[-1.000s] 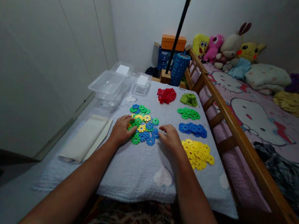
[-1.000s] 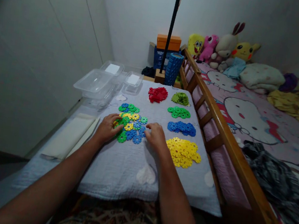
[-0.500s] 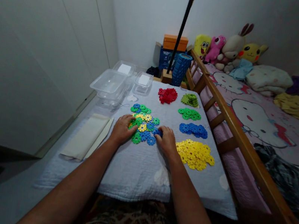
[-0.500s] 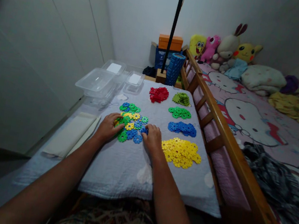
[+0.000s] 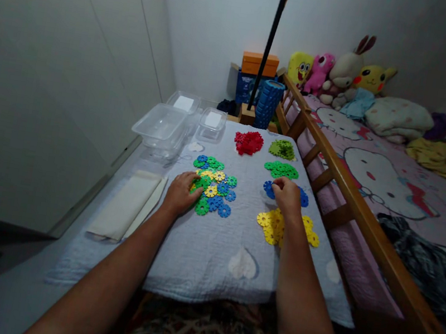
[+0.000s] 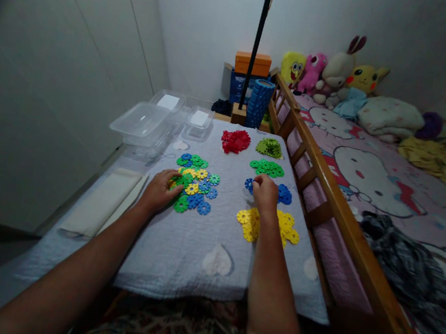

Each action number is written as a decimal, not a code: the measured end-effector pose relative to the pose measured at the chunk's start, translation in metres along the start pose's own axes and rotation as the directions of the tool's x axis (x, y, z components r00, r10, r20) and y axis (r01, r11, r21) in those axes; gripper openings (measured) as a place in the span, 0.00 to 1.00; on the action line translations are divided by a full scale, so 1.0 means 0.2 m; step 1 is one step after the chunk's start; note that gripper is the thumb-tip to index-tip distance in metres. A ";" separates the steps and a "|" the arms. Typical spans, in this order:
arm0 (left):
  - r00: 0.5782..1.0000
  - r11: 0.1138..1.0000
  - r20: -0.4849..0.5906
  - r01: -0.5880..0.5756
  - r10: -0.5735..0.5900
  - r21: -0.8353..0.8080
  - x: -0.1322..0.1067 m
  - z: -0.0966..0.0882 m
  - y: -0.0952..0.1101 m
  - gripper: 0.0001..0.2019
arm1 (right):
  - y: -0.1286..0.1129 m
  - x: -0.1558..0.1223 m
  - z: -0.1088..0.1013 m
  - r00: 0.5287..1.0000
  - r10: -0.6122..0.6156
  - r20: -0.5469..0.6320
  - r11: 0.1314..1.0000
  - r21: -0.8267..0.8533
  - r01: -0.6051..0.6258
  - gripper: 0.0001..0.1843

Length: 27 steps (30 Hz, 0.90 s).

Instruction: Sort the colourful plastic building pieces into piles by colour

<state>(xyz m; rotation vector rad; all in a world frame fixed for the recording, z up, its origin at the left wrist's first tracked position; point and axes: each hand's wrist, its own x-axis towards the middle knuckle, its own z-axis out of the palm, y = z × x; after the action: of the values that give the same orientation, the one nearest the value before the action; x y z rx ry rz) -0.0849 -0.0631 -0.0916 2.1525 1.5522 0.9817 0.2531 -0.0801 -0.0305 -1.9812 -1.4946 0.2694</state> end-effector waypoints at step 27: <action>1.000 0.999 0.003 -0.028 0.028 0.019 -0.01 0.00 0.00 0.16 | -0.15 -0.10 0.16 0.984 -0.095 0.149 0.913 -0.381 0.146 0.15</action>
<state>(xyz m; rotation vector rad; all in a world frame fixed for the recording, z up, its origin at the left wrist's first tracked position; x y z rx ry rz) -0.0851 -0.0646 -0.0924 2.1937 1.5402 0.9767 0.2054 -0.0824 -0.0413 -2.1977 -1.8635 0.0437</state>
